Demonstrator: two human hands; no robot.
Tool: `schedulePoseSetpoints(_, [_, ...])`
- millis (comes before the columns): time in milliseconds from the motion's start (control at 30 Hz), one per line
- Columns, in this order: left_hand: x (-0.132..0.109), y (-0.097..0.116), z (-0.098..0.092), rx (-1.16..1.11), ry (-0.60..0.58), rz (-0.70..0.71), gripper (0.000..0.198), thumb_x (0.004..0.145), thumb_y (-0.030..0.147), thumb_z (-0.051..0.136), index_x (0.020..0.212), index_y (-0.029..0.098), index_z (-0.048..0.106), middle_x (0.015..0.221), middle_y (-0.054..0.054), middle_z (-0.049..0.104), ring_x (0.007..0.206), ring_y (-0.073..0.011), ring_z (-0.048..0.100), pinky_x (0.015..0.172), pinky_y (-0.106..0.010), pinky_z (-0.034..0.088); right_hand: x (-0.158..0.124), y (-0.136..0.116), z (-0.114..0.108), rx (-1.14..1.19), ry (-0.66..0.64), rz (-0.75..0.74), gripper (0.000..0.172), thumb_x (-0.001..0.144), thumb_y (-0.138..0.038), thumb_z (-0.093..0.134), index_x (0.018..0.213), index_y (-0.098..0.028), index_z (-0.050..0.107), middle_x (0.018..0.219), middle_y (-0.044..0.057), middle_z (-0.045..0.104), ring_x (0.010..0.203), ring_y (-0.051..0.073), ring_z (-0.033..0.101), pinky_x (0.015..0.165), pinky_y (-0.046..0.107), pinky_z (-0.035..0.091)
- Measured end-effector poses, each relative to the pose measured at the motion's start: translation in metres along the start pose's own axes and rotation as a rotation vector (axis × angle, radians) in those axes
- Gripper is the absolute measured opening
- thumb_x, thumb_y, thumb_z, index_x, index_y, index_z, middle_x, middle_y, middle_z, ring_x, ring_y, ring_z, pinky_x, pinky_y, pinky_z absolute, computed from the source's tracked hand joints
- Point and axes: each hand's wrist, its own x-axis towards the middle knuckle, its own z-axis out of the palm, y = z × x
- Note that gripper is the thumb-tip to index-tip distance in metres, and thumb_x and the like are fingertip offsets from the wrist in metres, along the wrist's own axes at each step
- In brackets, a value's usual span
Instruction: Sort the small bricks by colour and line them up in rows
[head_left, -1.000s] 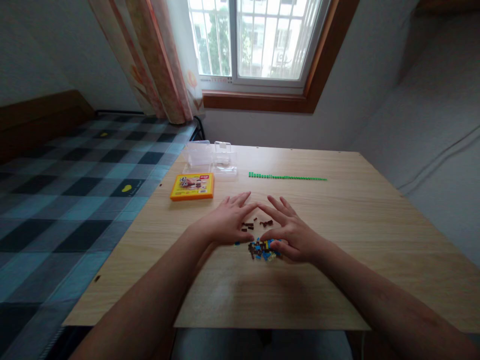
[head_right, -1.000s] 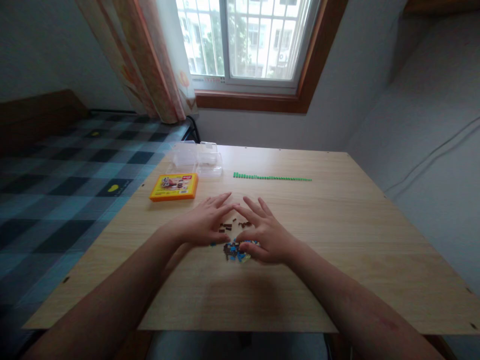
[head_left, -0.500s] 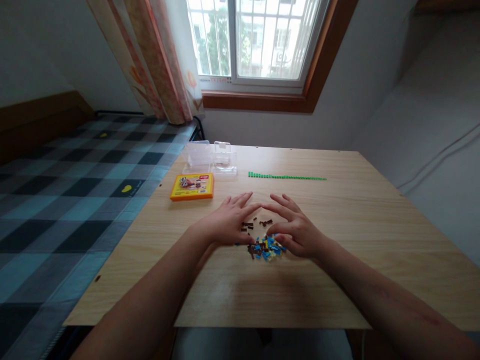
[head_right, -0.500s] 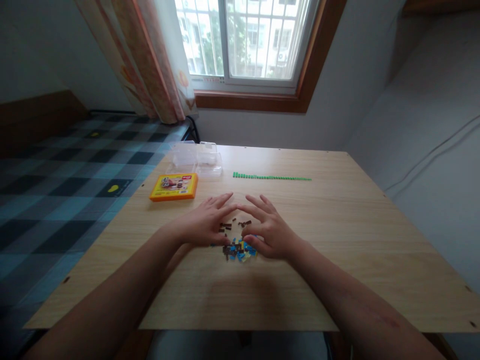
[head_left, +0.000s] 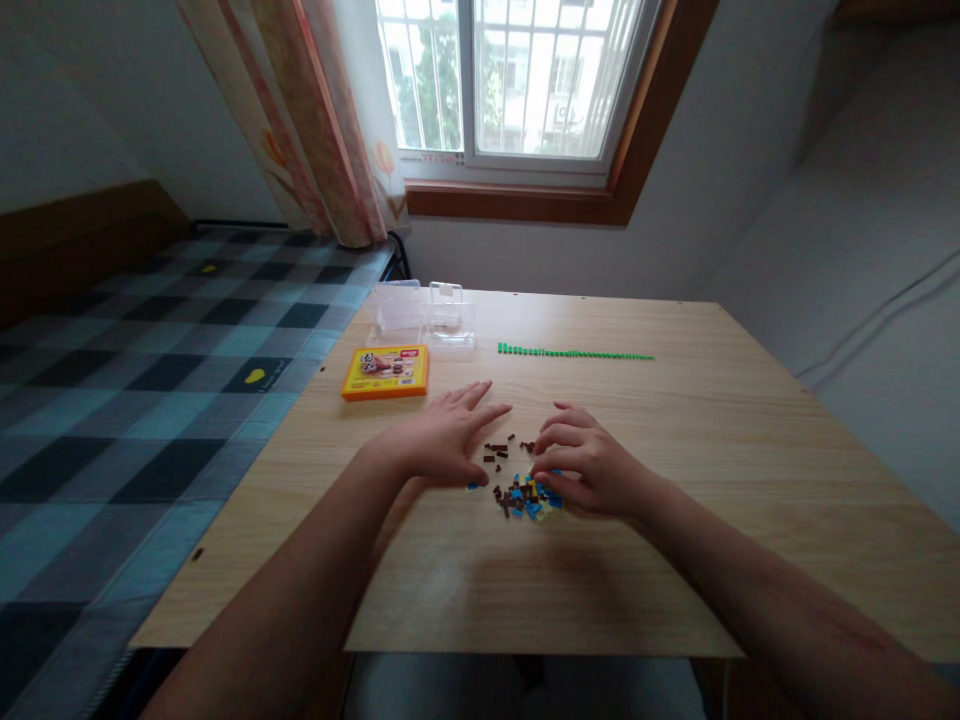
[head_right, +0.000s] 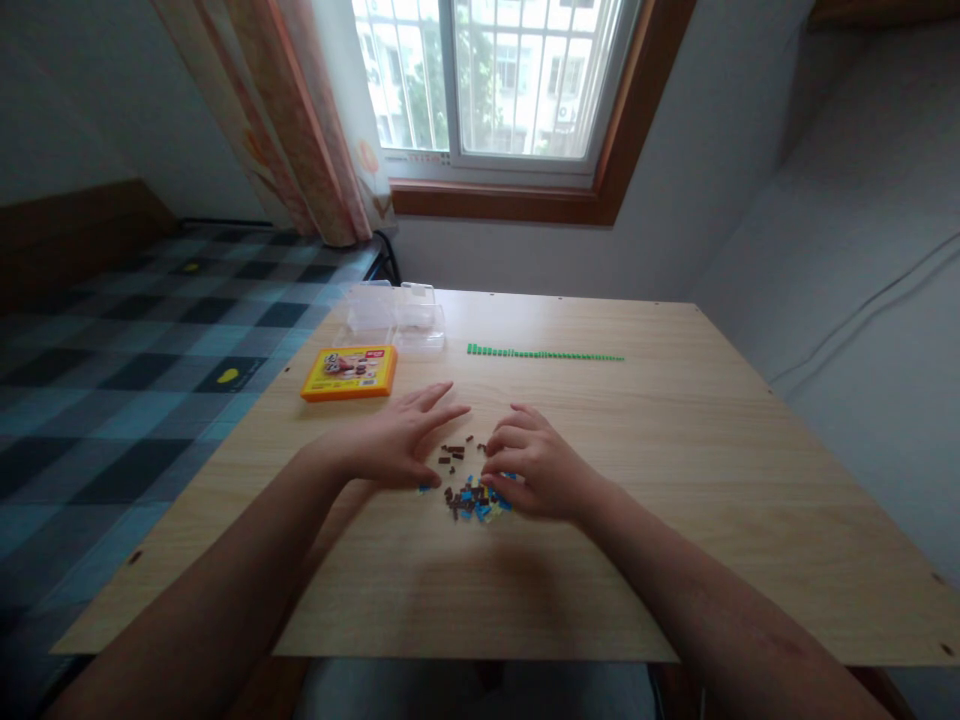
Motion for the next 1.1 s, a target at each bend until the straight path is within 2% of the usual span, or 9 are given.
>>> schedulePoseSetpoints(67, [0.000, 0.000, 0.000, -0.006, 0.008, 0.000, 0.101, 0.074, 0.059, 0.073, 0.158, 0.033, 0.025, 0.170, -0.009, 0.003, 0.155, -0.0343, 0.011, 0.122, -0.048, 0.021, 0.002, -0.002, 0.001, 0.017, -0.024, -0.010, 0.015, 0.092, -0.027, 0.061, 0.092, -0.027, 0.076, 0.086, 0.003, 0.068, 0.091, 0.021, 0.058, 0.104, 0.047, 0.037])
schedulePoseSetpoints(233, [0.002, 0.000, 0.005, 0.013, 0.042, 0.029, 0.101, 0.073, 0.065, 0.072, 0.158, 0.032, 0.027, 0.169, -0.010, 0.005, 0.155, -0.0346, 0.011, 0.123, -0.052, 0.018, 0.004, -0.011, 0.008, -0.009, -0.096, -0.031, 0.017, 0.093, -0.031, 0.062, 0.102, -0.030, 0.077, 0.088, 0.004, 0.065, 0.089, 0.022, 0.052, 0.088, 0.041, 0.038])
schedulePoseSetpoints(533, [0.002, -0.001, 0.005, -0.011, 0.048, -0.025, 0.105, 0.075, 0.073, 0.065, 0.160, 0.030, 0.021, 0.169, -0.011, 0.008, 0.153, -0.0386, 0.014, 0.122, -0.053, 0.020, 0.006, -0.020, 0.020, -0.130, -0.122, 0.013, 0.018, 0.094, -0.039, 0.062, 0.096, -0.029, 0.077, 0.088, 0.003, 0.067, 0.086, 0.021, 0.052, 0.083, 0.040, 0.034])
schedulePoseSetpoints(700, [0.001, 0.002, 0.004, -0.018, 0.032, 0.003, 0.108, 0.073, 0.071, 0.068, 0.160, 0.029, 0.020, 0.169, -0.013, 0.006, 0.153, -0.0392, 0.013, 0.121, -0.053, 0.021, 0.006, -0.022, 0.020, -0.147, -0.115, 0.035, 0.018, 0.094, -0.037, 0.062, 0.090, -0.028, 0.077, 0.086, 0.004, 0.067, 0.084, 0.022, 0.052, 0.081, 0.039, 0.035])
schedulePoseSetpoints(933, [0.002, 0.012, 0.013, 0.001, -0.006, 0.092, 0.113, 0.069, 0.069, 0.073, 0.160, 0.030, 0.019, 0.168, -0.015, 0.004, 0.154, -0.0393, 0.008, 0.122, -0.056, 0.016, 0.007, -0.024, 0.022, -0.128, -0.104, 0.061, 0.018, 0.092, -0.034, 0.063, 0.083, -0.025, 0.076, 0.083, 0.005, 0.066, 0.087, 0.023, 0.053, 0.082, 0.040, 0.038])
schedulePoseSetpoints(1100, [0.004, 0.013, 0.017, 0.001, -0.031, 0.116, 0.117, 0.065, 0.068, 0.076, 0.160, 0.030, 0.018, 0.169, -0.015, 0.002, 0.154, -0.0402, 0.007, 0.122, -0.058, 0.014, 0.009, -0.022, 0.016, -0.102, -0.041, 0.066, 0.018, 0.092, -0.030, 0.062, 0.083, -0.023, 0.076, 0.083, 0.005, 0.067, 0.083, 0.022, 0.053, 0.082, 0.039, 0.039])
